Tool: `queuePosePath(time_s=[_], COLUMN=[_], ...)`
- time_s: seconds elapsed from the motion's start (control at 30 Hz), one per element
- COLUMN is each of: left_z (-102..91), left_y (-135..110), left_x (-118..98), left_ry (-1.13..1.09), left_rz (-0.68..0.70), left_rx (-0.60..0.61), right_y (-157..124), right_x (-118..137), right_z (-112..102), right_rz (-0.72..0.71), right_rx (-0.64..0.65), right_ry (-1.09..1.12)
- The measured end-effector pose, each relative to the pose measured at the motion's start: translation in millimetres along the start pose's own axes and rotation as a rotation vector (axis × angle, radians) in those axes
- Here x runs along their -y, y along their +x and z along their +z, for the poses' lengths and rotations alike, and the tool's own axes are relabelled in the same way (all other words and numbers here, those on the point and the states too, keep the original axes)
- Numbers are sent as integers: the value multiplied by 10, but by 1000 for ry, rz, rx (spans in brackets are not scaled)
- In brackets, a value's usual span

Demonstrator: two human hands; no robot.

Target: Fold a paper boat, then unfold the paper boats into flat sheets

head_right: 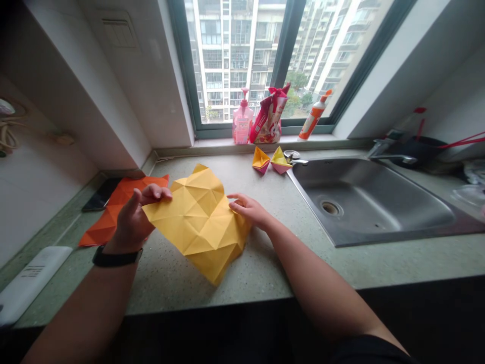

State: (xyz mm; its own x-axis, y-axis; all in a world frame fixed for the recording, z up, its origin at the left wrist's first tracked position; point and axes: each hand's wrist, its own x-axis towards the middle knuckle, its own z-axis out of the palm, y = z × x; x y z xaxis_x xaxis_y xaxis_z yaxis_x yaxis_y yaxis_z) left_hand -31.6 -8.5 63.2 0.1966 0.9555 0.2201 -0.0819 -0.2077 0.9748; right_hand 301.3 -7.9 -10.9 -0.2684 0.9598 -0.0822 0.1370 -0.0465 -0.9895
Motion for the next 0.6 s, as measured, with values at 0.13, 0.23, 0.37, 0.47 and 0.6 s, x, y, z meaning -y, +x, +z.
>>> queuePosePath(time_s=[0.13, 0.23, 0.37, 0.47, 0.6], left_z=[-72, -145, -106, 105, 444], left_y=[79, 186, 221, 107, -57], left_x=[70, 190, 350, 477, 712], left_ry=[-41, 23, 557, 832, 1040], left_rz=[0, -3, 294, 433, 281], left_rx=[0, -156, -448, -145, 258], right_y=[-22, -7, -14, -98, -238], right_x=[50, 32, -4, 37, 163], right_z=[-48, -64, 28, 123, 228], right_rz=[-16, -55, -59, -34, -177], right_rx=[4, -90, -290, -310, -427], right_ry=[173, 173, -238, -706, -1001])
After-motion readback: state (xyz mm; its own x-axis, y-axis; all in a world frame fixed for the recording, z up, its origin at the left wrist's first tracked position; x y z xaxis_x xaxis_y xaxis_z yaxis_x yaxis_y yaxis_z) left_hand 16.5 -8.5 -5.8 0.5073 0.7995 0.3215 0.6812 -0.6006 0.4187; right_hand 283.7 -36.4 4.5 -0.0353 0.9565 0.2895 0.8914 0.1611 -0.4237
